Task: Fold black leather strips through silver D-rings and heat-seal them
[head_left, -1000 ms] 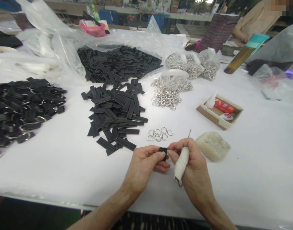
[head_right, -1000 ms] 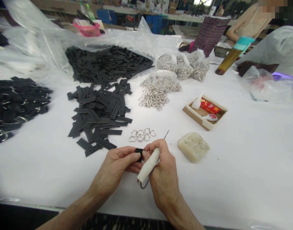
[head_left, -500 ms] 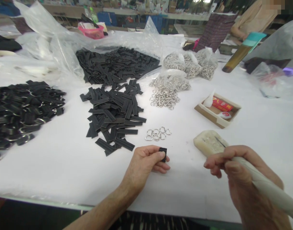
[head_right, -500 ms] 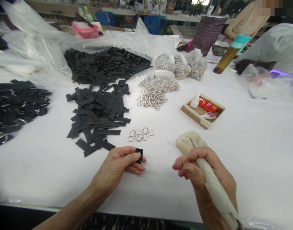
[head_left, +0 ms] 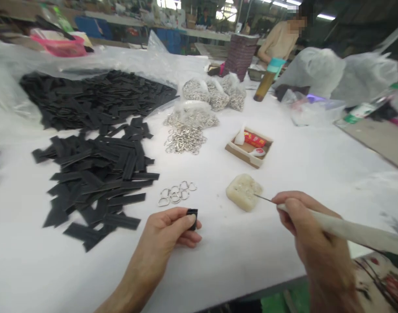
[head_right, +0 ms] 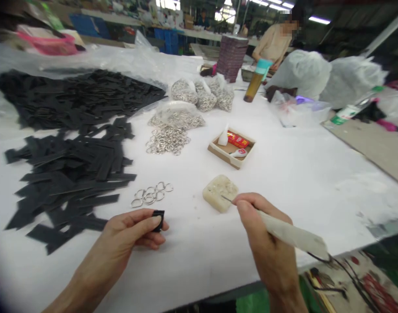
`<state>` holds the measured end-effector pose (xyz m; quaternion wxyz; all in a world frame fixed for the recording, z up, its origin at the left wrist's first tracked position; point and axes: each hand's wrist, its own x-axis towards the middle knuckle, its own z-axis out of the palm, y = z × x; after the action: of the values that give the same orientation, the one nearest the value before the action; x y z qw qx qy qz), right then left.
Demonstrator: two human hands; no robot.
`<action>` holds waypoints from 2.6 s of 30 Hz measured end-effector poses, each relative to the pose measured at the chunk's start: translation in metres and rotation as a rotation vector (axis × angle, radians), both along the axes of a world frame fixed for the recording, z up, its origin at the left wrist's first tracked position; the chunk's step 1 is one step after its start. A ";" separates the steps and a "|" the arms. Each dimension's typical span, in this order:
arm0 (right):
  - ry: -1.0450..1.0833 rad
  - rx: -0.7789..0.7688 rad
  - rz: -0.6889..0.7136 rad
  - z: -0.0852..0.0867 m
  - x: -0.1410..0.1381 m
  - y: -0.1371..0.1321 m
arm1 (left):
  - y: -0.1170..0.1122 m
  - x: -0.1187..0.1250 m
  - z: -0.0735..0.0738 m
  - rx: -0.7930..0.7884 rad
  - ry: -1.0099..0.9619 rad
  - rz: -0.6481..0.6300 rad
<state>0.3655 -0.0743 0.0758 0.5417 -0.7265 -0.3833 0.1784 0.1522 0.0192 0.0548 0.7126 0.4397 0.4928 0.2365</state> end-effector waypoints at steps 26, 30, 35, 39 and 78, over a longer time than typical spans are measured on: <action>-0.073 -0.131 0.007 -0.009 0.003 0.031 | 0.004 0.037 -0.006 -0.106 -0.071 -0.159; -0.038 -0.147 -0.018 -0.006 0.004 0.026 | 0.004 0.036 -0.005 -0.102 -0.088 -0.162; 0.066 -0.048 -0.042 -0.001 0.003 0.013 | 0.002 0.036 -0.005 -0.102 -0.123 -0.167; 0.292 -0.007 0.138 -0.001 -0.005 0.012 | 0.000 0.037 -0.001 -0.106 -0.130 -0.172; 0.334 -0.063 0.408 0.007 0.001 0.044 | 0.001 0.034 0.011 -0.128 0.014 -0.285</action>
<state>0.3660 -0.0307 0.0829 0.5275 -0.6110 -0.4215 0.4131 0.1866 0.0202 0.0658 0.7621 0.4606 0.4443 0.0983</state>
